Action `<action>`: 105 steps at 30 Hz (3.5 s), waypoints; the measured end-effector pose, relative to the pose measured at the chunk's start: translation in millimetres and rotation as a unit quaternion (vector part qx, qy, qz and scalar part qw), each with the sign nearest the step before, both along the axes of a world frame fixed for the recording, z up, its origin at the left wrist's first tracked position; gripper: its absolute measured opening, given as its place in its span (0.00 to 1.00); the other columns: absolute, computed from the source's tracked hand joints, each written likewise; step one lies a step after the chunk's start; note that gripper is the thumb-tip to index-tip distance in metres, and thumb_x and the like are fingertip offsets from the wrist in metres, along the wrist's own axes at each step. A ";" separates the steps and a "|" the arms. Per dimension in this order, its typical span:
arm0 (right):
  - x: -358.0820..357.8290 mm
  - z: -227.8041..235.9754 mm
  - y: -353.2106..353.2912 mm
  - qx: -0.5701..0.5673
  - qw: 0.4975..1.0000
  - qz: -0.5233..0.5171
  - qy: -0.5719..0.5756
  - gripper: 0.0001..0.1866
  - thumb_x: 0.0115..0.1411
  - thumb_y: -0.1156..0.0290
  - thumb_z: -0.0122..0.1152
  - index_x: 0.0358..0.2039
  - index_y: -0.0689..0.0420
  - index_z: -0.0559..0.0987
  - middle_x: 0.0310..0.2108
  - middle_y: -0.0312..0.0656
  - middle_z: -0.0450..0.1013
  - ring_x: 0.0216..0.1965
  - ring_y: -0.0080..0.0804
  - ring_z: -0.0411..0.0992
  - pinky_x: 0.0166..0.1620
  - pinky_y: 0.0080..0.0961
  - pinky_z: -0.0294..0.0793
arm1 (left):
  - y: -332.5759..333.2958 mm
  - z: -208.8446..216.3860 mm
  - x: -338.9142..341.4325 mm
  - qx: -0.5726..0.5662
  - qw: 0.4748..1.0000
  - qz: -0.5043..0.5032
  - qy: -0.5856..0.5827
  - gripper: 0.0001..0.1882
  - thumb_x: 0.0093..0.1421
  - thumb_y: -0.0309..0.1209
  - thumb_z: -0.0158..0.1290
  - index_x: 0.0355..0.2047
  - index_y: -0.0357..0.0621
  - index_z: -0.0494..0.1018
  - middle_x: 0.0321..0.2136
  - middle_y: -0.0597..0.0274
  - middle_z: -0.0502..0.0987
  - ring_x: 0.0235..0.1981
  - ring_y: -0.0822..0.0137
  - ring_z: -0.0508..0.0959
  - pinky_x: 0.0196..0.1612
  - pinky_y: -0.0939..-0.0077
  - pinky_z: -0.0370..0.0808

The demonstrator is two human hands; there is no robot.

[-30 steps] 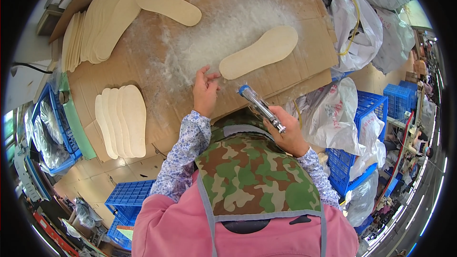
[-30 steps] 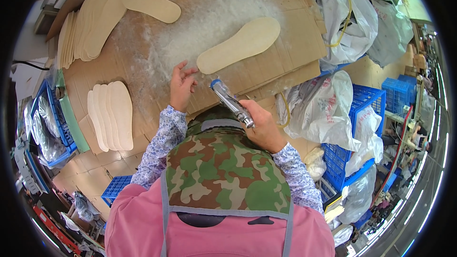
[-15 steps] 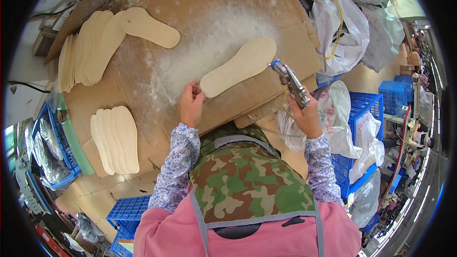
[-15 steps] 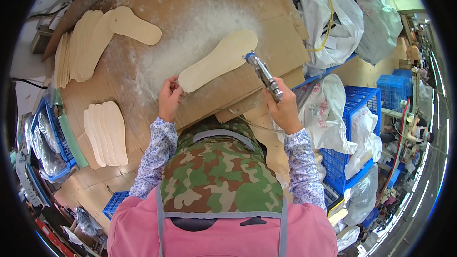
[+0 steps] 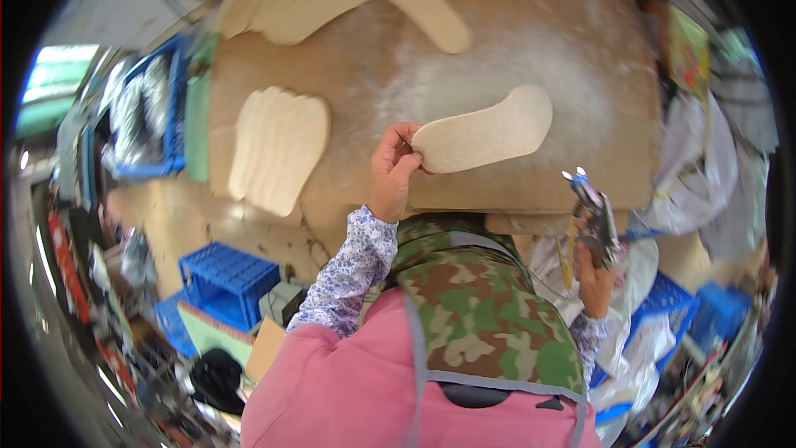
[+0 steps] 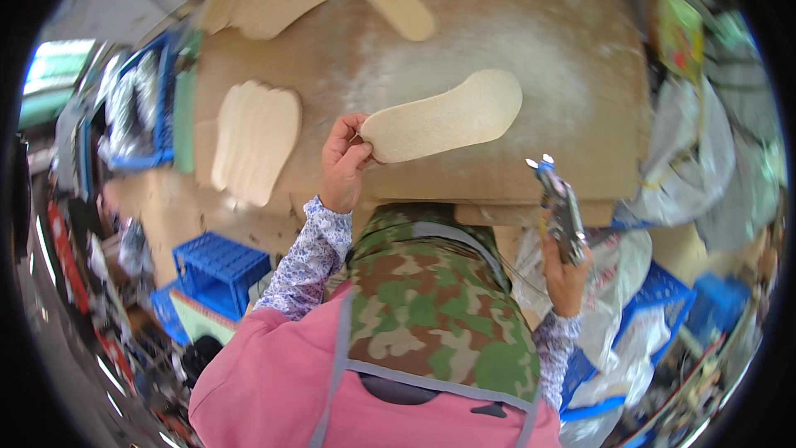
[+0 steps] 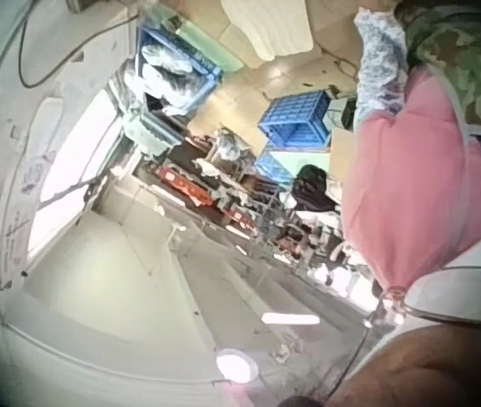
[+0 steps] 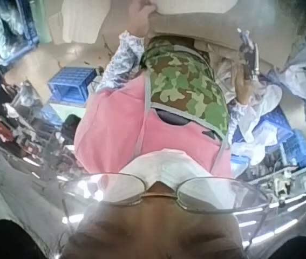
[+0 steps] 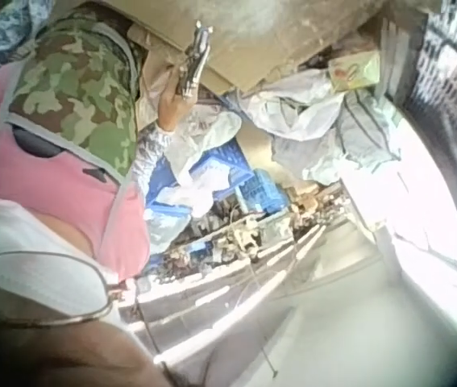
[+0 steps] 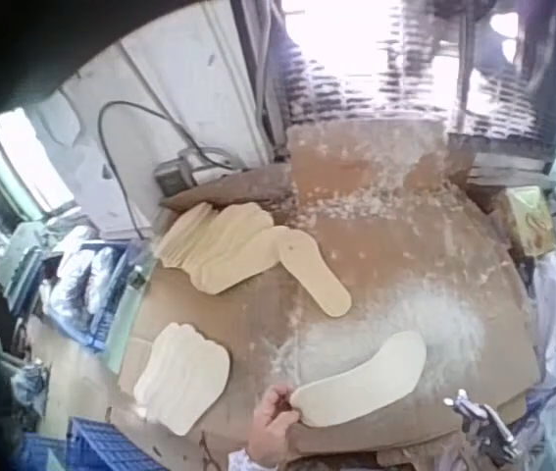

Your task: The recorder uses a spray gun to apply glue to a series of shoe insoles in a manufacturing setting.

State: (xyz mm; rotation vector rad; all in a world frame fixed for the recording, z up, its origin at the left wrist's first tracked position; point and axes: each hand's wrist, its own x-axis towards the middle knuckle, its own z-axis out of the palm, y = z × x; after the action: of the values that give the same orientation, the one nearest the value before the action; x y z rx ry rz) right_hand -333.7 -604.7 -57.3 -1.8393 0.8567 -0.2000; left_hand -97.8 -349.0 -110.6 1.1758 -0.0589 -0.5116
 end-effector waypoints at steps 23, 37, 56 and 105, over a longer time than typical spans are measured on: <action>72.9 -12.9 57.4 0.020 0.987 0.156 0.008 0.15 0.59 0.78 0.56 0.47 0.64 0.75 0.35 0.33 0.75 0.30 0.14 0.64 0.34 0.15 0.65 | 265.5 -87.9 -22.8 0.361 0.786 0.499 -0.054 0.15 0.46 0.16 0.39 0.34 0.38 0.70 0.30 0.62 0.67 0.34 0.67 0.68 0.40 0.70 0.67; 32.4 -4.4 69.5 -0.032 0.999 -0.014 0.011 0.09 0.57 0.76 0.58 0.39 0.63 0.77 0.16 0.29 0.63 0.18 0.15 0.56 0.21 0.20 0.55 | 155.1 -16.1 63.6 0.384 0.845 0.301 -0.216 0.07 0.63 0.26 0.45 0.36 0.34 0.69 0.31 0.59 0.71 0.33 0.70 0.71 0.40 0.77 0.69; 70.7 12.4 64.4 0.059 0.990 0.128 0.007 0.13 0.58 0.80 0.54 0.45 0.62 0.74 0.27 0.29 0.69 0.21 0.12 0.59 0.22 0.15 0.58 | 174.3 29.9 112.9 0.228 0.942 0.219 -0.112 0.10 0.62 0.31 0.47 0.27 0.37 0.70 0.19 0.63 0.71 0.23 0.75 0.72 0.31 0.81 0.70; 106.9 -5.9 119.1 0.004 0.995 -0.098 0.031 0.12 0.56 0.78 0.58 0.42 0.60 0.78 0.15 0.24 0.57 0.18 0.14 0.53 0.21 0.18 0.53 | -27.0 -86.1 317.5 0.220 0.972 -0.083 -0.016 0.16 0.59 0.38 0.48 0.18 0.42 0.70 0.12 0.67 0.64 0.15 0.74 0.67 0.20 0.81 0.61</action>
State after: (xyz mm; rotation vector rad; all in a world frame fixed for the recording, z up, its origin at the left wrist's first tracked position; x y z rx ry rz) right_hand -226.8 -485.7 -63.2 -1.7618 1.0807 -0.2622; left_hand 219.7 -375.9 -196.8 1.6228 -0.0735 -0.6755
